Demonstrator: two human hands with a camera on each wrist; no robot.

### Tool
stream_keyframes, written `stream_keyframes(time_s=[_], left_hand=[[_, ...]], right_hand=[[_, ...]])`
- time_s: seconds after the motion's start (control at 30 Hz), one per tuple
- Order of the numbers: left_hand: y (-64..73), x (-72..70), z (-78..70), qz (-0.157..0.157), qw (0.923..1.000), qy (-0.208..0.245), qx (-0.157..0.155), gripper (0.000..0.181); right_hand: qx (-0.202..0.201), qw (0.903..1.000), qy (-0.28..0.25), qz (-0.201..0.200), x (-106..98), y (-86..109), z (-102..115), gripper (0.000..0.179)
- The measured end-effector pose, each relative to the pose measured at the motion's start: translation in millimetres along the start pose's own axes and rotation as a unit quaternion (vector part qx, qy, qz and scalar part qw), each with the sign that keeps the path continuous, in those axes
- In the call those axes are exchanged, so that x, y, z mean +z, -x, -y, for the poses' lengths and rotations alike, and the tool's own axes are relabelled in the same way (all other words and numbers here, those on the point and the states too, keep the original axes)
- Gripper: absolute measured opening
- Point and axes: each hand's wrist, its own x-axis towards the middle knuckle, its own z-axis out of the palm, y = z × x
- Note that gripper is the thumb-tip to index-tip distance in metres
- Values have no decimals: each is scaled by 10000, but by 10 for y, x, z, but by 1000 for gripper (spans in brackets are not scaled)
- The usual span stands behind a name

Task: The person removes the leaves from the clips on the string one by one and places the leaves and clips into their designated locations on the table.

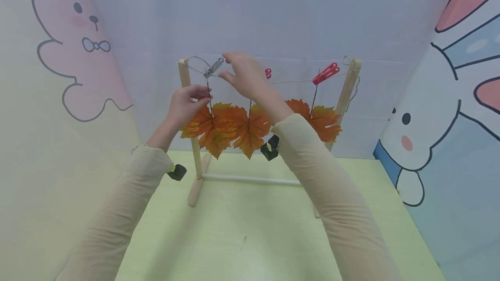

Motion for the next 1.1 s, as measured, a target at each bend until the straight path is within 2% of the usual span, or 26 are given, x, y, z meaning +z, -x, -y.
stream_keyframes(time_s=[0.27,0.53,0.8,1.1], left_hand=[[-4,19,1,-35,10000,-1,92,22],[4,16,-7,-64,9996,-75,256,21],[16,29,20,-107,9994,-62,326,19],[19,31,50,-201,9989,-78,427,18]], right_hand=[[159,9998,38,-109,50,-75,1,51],[238,9993,-248,-174,94,-93,-12,47],[327,9956,-802,-348,133,-71,-2,45],[493,9813,-1731,-690,177,-72,1,37]])
